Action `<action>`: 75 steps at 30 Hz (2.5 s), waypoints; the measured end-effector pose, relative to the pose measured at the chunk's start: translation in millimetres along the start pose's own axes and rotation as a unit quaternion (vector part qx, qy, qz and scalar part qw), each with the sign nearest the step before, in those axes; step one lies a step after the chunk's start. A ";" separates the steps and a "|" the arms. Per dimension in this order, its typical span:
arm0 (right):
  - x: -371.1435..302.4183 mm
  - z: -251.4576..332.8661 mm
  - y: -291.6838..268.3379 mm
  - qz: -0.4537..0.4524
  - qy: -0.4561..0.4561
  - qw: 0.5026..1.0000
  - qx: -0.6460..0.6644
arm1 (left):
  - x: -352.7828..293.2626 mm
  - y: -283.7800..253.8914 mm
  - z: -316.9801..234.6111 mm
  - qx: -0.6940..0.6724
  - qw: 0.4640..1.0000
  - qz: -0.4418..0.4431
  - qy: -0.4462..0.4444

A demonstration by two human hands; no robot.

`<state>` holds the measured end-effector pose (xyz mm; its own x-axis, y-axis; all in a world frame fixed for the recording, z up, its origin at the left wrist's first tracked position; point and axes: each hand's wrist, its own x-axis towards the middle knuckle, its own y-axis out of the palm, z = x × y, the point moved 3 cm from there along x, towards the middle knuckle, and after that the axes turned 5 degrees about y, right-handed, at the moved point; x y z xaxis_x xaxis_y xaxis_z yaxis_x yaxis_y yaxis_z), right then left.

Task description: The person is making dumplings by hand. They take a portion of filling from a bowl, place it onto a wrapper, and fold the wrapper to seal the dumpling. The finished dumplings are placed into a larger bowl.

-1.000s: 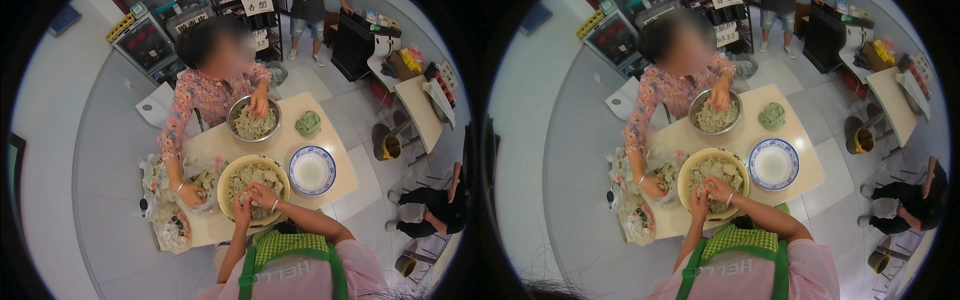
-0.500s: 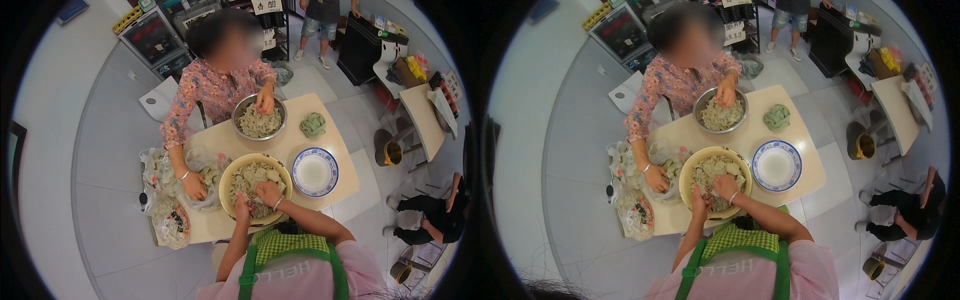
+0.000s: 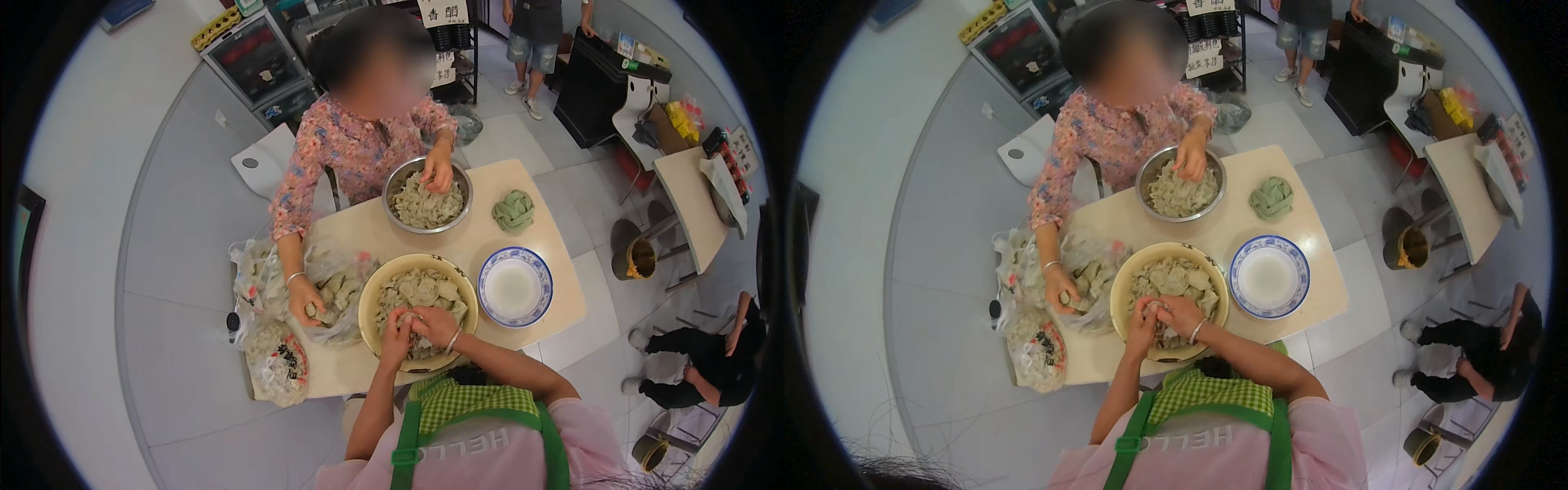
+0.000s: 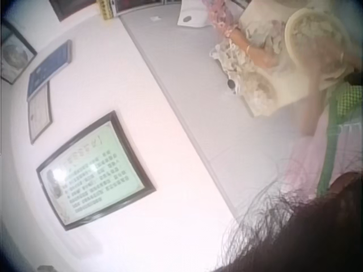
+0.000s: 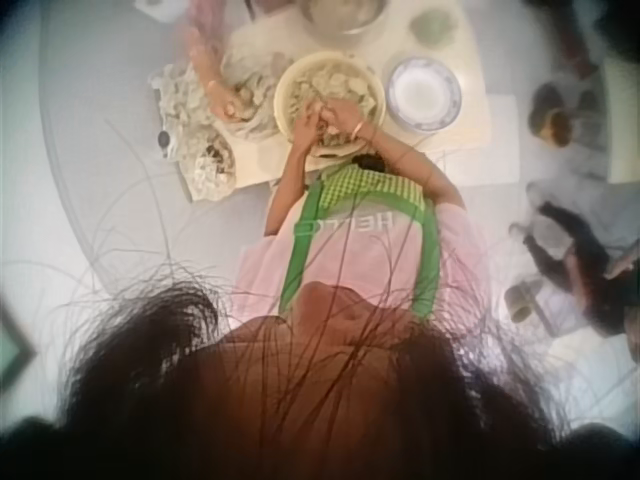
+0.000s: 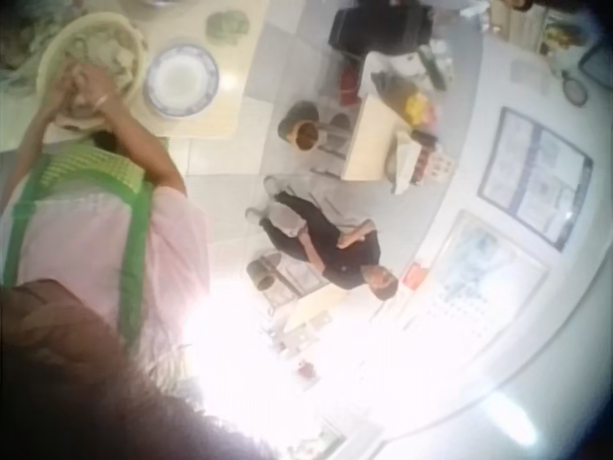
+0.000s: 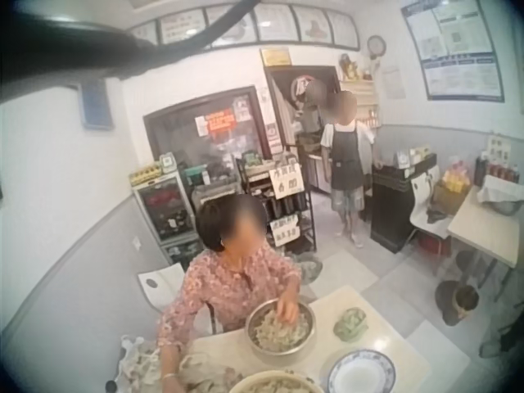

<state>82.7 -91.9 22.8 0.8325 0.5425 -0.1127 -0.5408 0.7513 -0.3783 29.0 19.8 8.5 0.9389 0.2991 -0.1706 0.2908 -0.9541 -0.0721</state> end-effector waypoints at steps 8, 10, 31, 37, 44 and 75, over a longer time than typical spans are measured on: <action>3.4 -5.6 9.1 -0.027 0.018 0.994 -0.101 | -4.1 0.4 12.3 0.037 0.999 -0.022 -0.020; 4.6 -11.9 15.3 -0.045 0.019 0.994 -0.102 | -6.0 1.6 12.2 -0.028 0.997 -0.048 -0.050; 13.7 -35.9 25.6 0.045 0.224 0.910 0.346 | -2.5 -18.6 3.4 0.124 0.982 -0.065 0.123; 10.2 -34.8 25.7 -0.054 0.099 0.994 0.010 | -12.4 -13.9 4.9 0.044 0.994 -0.085 0.058; 16.2 -50.6 32.1 -0.145 0.114 0.982 -0.029 | -17.2 -2.0 5.8 0.065 0.991 -0.055 0.102; 13.5 -32.7 25.6 0.040 0.235 0.936 0.257 | -9.6 -32.4 22.1 0.071 0.993 -0.093 0.020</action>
<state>84.1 -77.6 -18.5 0.6829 0.4701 -0.5592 -0.4892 0.8627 0.1279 6.5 48.2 -9.2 0.8790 0.4655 -0.1034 0.4328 -0.8699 -0.2365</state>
